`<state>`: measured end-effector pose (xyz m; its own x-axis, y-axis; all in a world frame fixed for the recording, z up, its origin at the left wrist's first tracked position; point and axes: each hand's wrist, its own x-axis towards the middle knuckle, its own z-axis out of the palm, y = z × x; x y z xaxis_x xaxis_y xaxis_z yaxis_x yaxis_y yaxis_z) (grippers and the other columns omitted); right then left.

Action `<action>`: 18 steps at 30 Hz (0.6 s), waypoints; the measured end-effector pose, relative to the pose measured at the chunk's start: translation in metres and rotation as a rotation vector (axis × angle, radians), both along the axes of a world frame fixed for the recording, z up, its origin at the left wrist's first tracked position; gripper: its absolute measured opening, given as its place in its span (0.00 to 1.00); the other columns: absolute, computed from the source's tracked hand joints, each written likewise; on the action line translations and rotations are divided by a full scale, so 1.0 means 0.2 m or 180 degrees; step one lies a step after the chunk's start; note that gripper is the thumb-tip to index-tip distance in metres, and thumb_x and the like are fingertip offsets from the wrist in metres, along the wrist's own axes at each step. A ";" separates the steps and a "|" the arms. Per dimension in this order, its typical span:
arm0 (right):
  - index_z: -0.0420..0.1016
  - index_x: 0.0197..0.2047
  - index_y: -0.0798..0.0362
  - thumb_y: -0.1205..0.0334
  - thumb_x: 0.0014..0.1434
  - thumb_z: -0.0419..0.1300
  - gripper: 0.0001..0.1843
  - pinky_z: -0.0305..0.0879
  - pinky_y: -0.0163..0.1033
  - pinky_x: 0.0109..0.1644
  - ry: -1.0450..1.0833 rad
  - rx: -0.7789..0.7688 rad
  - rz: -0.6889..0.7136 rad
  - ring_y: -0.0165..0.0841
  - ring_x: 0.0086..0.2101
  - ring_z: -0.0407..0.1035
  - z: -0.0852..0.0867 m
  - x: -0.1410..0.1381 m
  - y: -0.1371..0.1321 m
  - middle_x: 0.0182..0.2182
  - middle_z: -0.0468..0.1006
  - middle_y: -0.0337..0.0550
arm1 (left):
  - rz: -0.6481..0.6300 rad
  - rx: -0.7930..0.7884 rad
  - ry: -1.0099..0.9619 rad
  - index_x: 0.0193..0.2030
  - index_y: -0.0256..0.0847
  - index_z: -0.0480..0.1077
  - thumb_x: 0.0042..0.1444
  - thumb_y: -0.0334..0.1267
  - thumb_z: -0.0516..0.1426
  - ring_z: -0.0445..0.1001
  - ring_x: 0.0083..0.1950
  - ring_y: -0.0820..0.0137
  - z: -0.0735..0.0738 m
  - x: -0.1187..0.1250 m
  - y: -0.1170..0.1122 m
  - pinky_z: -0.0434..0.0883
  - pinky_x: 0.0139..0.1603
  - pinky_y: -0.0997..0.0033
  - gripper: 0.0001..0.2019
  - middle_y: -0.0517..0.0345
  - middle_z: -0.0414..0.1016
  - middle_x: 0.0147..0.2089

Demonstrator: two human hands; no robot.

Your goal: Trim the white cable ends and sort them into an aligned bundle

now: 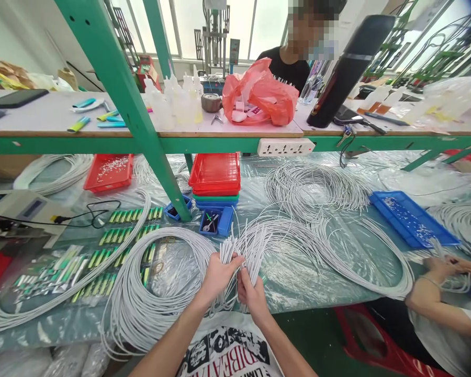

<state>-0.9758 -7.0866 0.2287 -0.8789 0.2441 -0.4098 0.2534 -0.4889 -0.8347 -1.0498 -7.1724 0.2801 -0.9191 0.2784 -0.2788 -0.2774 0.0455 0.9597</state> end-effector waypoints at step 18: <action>0.56 0.25 0.50 0.40 0.54 0.63 0.26 0.45 0.30 0.17 0.0122 -0.0048 -0.0309 0.22 0.15 0.43 0.09 -0.06 0.02 0.16 0.50 0.26 | 0.0407 0.0444 -0.0121 0.28 0.34 0.71 0.43 0.49 0.67 0.63 0.21 0.76 0.00 0.00 0.00 0.61 0.23 0.77 0.18 0.63 0.66 0.20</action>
<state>-0.9886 -7.0818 0.2471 -0.8666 0.3229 -0.3805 0.1722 -0.5222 -0.8352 -1.0497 -7.1730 0.2795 -0.9390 0.1984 -0.2808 -0.3084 -0.1250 0.9430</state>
